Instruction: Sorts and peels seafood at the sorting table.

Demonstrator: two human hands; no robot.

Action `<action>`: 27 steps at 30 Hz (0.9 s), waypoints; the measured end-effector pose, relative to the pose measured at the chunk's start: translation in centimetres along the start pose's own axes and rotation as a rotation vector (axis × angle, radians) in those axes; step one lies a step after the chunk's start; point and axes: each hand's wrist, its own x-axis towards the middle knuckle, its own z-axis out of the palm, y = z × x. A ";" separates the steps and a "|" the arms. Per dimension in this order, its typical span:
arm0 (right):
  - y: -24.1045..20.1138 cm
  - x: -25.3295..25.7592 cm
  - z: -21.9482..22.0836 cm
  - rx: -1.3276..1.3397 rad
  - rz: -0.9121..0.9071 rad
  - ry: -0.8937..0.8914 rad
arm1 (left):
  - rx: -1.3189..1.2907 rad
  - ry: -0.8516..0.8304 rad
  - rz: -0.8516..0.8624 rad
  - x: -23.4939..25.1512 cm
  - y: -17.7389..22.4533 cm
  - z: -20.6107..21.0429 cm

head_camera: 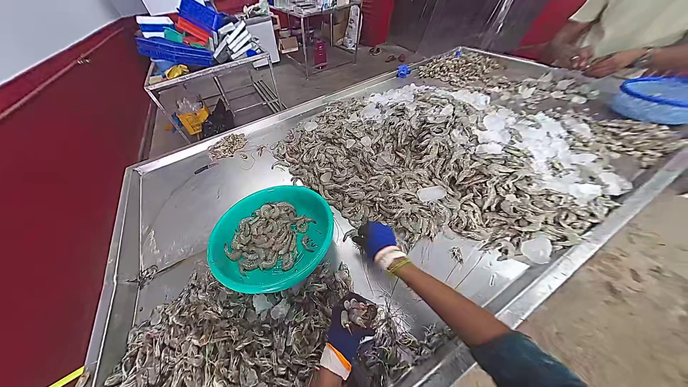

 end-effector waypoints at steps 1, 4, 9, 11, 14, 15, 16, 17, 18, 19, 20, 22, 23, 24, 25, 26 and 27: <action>-0.7 1.5 1.3 0.038 0.043 0.054 | 0.018 0.082 -0.214 -0.3 2.3 0.8; -2.2 0.7 4.5 0.038 0.046 0.088 | 0.171 0.230 -0.168 -1.1 5.3 1.1; 0.0 -9.0 5.9 -0.089 -0.122 -0.164 | 0.251 0.190 0.097 1.3 4.2 1.3; 0.9 -11.8 4.8 -0.053 -0.134 -0.232 | 0.352 0.096 -0.066 1.9 5.3 2.3; 1.6 -14.4 3.9 -0.092 -0.143 -0.216 | 0.458 0.033 -0.149 2.2 5.7 4.4; 2.0 -14.9 3.8 -0.103 -0.138 -0.202 | 0.525 -0.005 -0.171 2.1 6.2 4.8; 2.4 -15.3 3.8 -0.109 -0.138 -0.189 | 0.594 -0.052 -0.198 1.8 6.9 5.2; 2.7 -15.6 3.7 -0.119 -0.146 -0.181 | 0.656 -0.110 -0.240 1.6 7.6 5.5; 3.1 -15.8 3.5 -0.133 -0.155 -0.178 | 0.702 -0.169 -0.285 1.5 8.2 5.7; 3.4 -15.8 3.4 -0.148 -0.164 -0.166 | 0.720 -0.208 -0.309 1.3 8.6 5.7; 4.0 -15.6 3.4 -0.155 -0.159 -0.138 | 0.716 -0.224 -0.313 1.0 8.9 5.7; 6.5 -14.0 3.1 -0.103 -0.057 -0.057 | 0.672 -0.209 -0.307 0.3 9.5 5.3; 8.5 -12.7 3.0 -0.051 0.033 -0.005 | 0.656 -0.195 -0.313 0.0 9.6 4.8; 10.6 -11.3 2.8 -0.002 0.134 0.041 | 0.636 -0.187 -0.319 -0.3 9.4 4.2; 12.6 -10.1 3.0 0.039 0.220 0.096 | 0.595 -0.193 -0.304 -0.5 8.9 3.5; 13.8 -9.3 3.4 0.072 0.275 0.142 | 0.520 -0.187 -0.230 -0.5 7.9 3.0; 13.8 -9.1 3.9 0.090 0.292 0.172 | 0.415 -0.176 -0.113 -0.3 6.8 2.6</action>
